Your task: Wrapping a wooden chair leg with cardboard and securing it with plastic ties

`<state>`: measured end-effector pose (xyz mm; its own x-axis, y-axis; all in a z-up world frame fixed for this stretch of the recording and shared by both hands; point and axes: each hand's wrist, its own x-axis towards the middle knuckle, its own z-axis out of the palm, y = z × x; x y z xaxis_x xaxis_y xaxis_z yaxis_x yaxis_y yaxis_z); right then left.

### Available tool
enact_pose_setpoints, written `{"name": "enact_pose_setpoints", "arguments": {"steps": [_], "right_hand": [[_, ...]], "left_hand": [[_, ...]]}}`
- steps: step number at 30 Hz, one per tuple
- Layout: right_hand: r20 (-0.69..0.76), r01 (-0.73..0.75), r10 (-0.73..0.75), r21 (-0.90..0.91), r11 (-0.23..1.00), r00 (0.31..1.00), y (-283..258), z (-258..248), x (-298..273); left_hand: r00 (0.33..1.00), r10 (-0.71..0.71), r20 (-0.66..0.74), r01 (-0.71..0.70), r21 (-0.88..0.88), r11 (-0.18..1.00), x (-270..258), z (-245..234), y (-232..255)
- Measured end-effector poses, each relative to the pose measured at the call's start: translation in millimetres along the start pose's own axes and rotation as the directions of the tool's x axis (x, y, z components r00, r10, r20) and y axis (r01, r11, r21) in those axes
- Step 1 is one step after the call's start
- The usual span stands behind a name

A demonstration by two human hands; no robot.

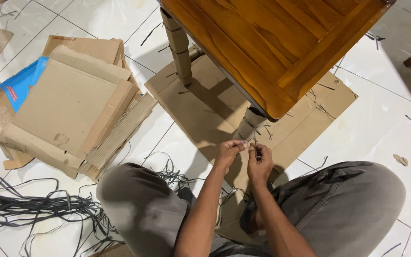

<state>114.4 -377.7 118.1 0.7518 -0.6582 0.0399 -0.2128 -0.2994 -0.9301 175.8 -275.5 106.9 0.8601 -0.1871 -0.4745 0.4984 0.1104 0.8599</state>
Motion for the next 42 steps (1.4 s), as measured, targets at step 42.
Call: {"name": "enact_pose_setpoints", "arguments": {"steps": [42], "right_hand": [[0.281,0.304,-0.245,-0.194,0.933,0.928,-42,-14,13]], "left_hand": [[0.961,0.251,0.113,-0.275,0.386,0.881,-13,-24,32]]}}
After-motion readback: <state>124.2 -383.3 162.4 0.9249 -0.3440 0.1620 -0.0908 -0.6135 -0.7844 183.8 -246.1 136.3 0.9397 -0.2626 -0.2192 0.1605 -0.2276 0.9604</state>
